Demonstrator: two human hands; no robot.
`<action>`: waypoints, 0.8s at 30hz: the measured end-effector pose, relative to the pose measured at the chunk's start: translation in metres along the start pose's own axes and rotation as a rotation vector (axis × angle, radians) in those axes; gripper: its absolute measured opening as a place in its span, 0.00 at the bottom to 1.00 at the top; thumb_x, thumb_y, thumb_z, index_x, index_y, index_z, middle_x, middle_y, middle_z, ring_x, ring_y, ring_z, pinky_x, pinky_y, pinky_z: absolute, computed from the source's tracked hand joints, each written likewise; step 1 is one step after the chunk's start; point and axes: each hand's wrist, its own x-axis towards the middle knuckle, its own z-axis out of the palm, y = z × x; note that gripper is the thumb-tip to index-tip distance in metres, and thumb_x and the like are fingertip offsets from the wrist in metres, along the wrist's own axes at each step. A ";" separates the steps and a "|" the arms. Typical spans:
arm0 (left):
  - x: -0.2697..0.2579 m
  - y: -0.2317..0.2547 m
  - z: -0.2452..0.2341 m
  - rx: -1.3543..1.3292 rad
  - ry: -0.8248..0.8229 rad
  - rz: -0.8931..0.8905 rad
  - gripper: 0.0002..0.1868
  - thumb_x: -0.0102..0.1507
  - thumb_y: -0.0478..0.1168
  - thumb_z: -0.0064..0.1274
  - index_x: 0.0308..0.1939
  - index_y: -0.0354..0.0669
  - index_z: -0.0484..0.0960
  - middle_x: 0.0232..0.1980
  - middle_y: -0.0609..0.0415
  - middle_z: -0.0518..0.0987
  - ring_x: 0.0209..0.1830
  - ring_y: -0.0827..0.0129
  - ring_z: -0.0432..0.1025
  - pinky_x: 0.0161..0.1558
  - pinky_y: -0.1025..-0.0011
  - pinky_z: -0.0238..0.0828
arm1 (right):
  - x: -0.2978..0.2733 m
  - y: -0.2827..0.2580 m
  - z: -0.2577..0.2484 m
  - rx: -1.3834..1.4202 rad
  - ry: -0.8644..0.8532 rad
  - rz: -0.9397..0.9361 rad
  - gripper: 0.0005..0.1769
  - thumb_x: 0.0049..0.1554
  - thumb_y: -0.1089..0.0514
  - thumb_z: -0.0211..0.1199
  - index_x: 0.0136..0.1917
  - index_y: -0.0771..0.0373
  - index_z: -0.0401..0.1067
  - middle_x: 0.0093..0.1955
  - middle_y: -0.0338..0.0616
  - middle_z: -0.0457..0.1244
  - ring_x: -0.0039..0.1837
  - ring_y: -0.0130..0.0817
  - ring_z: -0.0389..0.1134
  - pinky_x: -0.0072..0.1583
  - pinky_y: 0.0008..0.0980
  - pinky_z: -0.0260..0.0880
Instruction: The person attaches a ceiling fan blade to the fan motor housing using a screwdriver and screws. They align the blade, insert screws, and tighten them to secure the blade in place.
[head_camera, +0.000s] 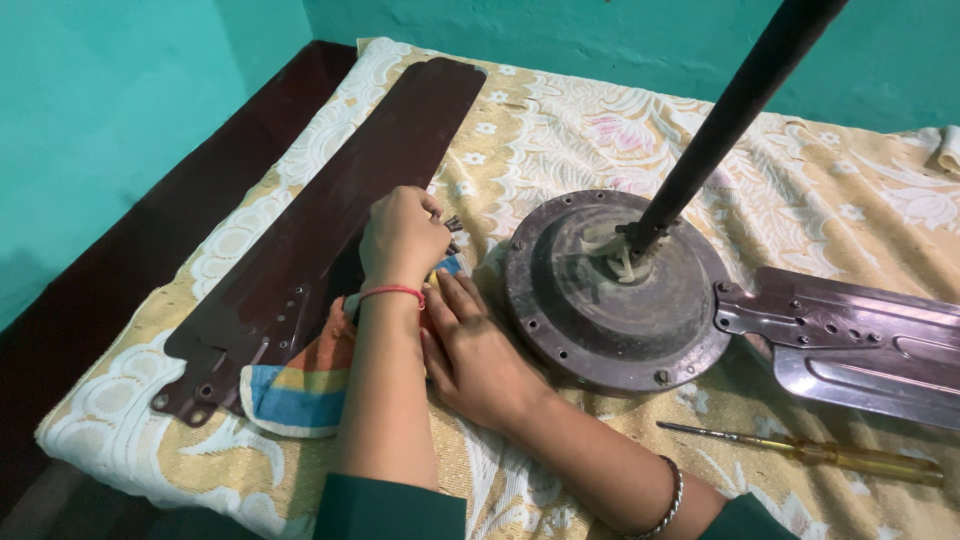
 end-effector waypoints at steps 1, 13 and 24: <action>-0.001 0.001 0.000 0.000 -0.006 -0.017 0.06 0.58 0.37 0.60 0.39 0.50 0.87 0.47 0.48 0.84 0.47 0.52 0.80 0.47 0.57 0.77 | 0.000 0.000 0.000 0.002 -0.001 -0.001 0.31 0.62 0.57 0.54 0.74 0.78 0.58 0.77 0.77 0.50 0.80 0.70 0.48 0.78 0.52 0.49; 0.009 0.003 -0.002 -0.442 -0.160 0.189 0.08 0.56 0.33 0.64 0.40 0.42 0.87 0.32 0.51 0.85 0.32 0.71 0.81 0.35 0.72 0.76 | 0.002 -0.015 -0.011 -0.199 0.003 -0.119 0.38 0.53 0.61 0.56 0.73 0.83 0.55 0.77 0.79 0.49 0.81 0.68 0.48 0.78 0.48 0.51; -0.021 0.050 -0.032 -1.101 -0.826 0.446 0.14 0.63 0.32 0.63 0.53 0.34 0.86 0.41 0.53 0.85 0.37 0.77 0.77 0.41 0.78 0.78 | -0.018 -0.035 -0.107 -0.077 0.144 -0.038 0.17 0.54 0.64 0.63 0.57 0.65 0.76 0.59 0.53 0.70 0.52 0.48 0.76 0.52 0.39 0.78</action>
